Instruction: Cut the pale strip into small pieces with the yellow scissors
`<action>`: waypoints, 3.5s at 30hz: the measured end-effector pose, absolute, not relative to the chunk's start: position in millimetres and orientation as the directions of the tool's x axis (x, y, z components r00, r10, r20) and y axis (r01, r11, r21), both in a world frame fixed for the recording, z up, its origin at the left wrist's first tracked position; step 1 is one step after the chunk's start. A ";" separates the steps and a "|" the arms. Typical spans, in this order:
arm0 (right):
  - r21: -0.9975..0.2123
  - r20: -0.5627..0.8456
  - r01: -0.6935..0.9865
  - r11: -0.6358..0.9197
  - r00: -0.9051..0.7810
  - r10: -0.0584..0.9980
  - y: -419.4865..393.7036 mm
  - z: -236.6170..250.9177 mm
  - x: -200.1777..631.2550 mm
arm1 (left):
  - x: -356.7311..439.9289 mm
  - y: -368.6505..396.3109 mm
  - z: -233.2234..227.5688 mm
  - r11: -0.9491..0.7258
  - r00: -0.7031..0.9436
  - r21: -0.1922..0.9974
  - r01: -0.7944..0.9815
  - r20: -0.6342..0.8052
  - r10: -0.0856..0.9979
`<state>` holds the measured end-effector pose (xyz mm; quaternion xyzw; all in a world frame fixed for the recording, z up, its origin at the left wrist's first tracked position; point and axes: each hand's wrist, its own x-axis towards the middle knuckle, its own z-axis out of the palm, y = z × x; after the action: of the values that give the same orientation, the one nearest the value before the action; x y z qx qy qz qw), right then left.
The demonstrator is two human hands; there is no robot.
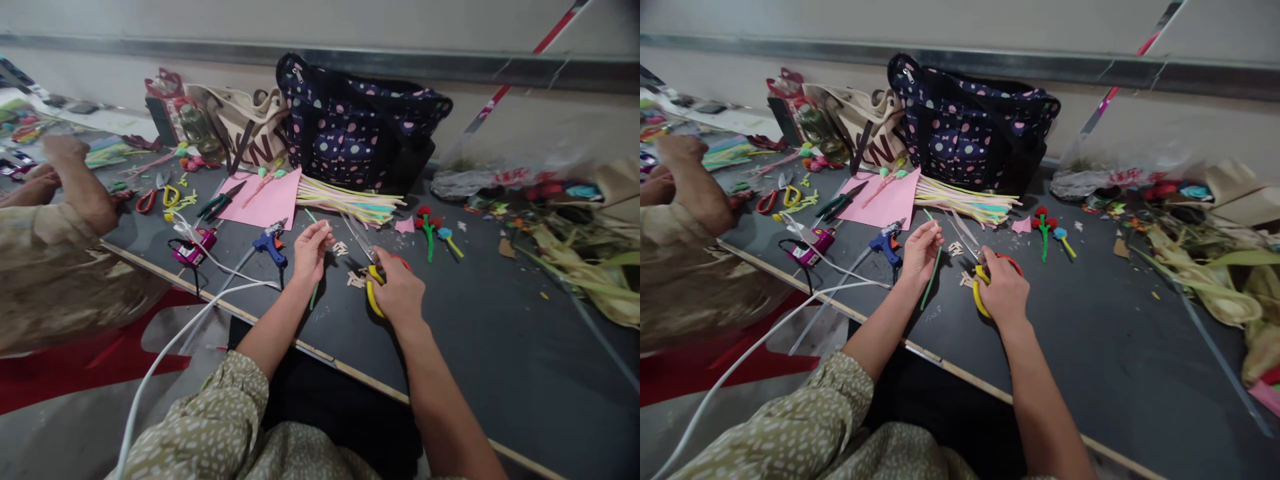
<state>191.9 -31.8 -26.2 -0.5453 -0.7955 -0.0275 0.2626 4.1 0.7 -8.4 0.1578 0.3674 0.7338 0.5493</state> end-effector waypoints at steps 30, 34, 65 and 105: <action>-0.442 0.358 0.880 0.177 -0.007 0.934 -16.9 -27.2 210.8 | -4.9 3.7 -34.2 -0.076 -0.142 0.680 0.729 0.259 0.955; -0.448 0.359 0.878 0.171 0.002 0.933 -15.9 -28.9 212.1 | 0.6 0.8 -34.0 -0.174 -0.021 0.657 0.734 0.278 0.960; -0.463 0.346 0.872 0.162 0.009 0.938 -15.7 -28.0 211.3 | 21.0 -11.9 -23.8 -0.492 0.424 0.312 0.813 0.261 0.867; -0.359 0.428 0.845 0.396 -0.228 0.875 -25.2 -34.8 201.5 | 5.5 1.4 -14.5 -0.056 -0.246 0.750 -0.660 -0.145 0.958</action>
<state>201.5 -25.2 -34.8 -0.5489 -0.7832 0.0255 0.2911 5.5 1.4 -14.5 0.2026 0.3688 0.6980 0.5795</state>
